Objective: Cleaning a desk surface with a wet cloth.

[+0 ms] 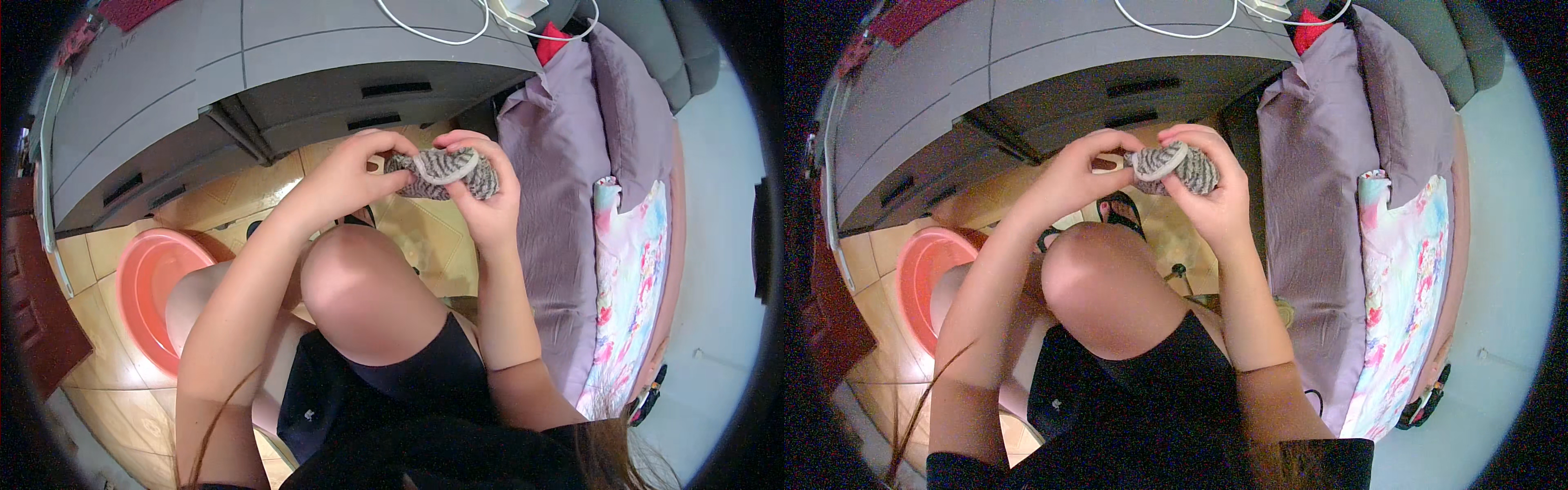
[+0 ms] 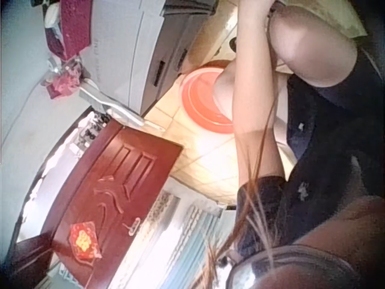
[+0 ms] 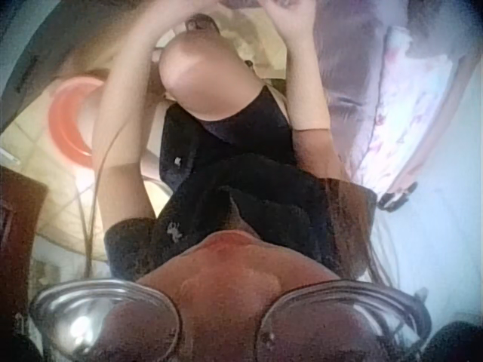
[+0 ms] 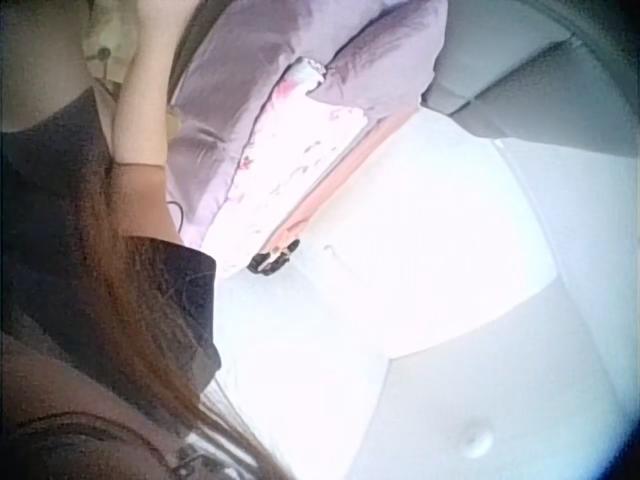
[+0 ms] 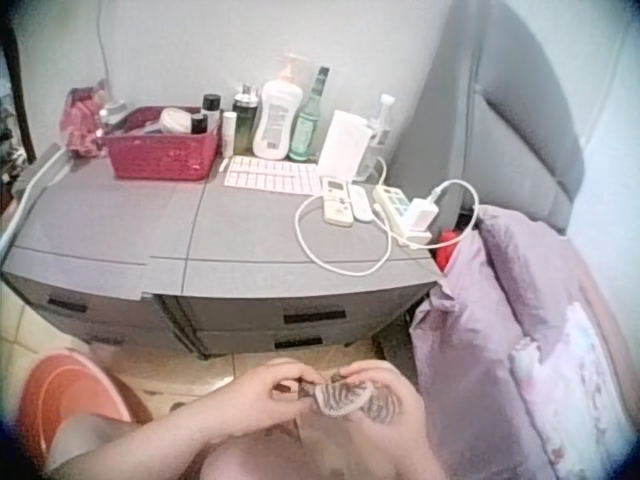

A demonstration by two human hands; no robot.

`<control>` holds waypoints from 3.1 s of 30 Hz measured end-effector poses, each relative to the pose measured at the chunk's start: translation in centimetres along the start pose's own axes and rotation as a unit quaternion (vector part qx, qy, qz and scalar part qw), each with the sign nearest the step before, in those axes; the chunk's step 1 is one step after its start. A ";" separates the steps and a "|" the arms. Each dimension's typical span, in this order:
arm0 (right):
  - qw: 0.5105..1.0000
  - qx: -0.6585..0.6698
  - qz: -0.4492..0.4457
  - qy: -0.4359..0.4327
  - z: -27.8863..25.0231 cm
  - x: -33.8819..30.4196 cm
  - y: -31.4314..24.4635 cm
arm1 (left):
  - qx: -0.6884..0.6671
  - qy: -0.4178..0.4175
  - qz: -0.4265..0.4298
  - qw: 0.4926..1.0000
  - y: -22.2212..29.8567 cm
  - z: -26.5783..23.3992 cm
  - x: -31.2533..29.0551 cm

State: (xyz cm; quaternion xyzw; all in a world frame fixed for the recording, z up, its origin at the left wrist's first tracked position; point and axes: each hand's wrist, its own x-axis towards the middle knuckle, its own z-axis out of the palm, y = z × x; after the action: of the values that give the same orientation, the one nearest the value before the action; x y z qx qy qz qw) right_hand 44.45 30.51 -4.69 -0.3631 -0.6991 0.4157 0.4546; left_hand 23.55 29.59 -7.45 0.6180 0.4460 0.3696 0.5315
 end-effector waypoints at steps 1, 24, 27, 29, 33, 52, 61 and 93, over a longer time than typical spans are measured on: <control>1.000 0.000 0.002 -0.001 0.1 0.0 0.0 | 0.012 0.006 0.010 1.000 0.0 -0.1 0.1; 0.988 -0.057 0.132 0.050 -3.1 -0.1 1.6 | 0.279 0.110 0.123 0.946 -0.4 -0.8 -0.2; 0.987 -0.066 0.137 0.058 -3.5 -0.2 2.0 | 0.293 0.113 0.138 0.939 0.0 -1.2 -0.3; 0.988 -0.072 0.120 0.061 -3.5 0.1 1.9 | 0.318 0.063 0.079 0.943 0.5 -1.9 0.0; 0.991 -0.083 0.084 0.060 -2.9 0.9 0.3 | 0.299 0.071 0.086 0.948 0.9 -2.3 0.2; 0.964 0.077 0.205 0.150 -5.7 0.5 -1.8 | 0.198 0.069 -0.075 0.975 0.3 -3.5 0.1; 0.980 0.152 0.109 0.070 -7.6 -0.1 -1.2 | 0.273 0.252 0.132 0.919 0.8 -4.3 0.9; 0.977 0.058 0.205 -0.001 2.1 0.9 0.5 | -0.300 0.064 -0.014 0.952 0.9 0.8 0.9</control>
State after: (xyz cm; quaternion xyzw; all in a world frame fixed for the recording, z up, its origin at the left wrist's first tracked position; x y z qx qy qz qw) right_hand 42.25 30.95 -5.32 -0.4711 -0.5849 0.5404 0.3793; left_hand 24.73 30.16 -6.69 0.3991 0.3567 0.5171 0.6679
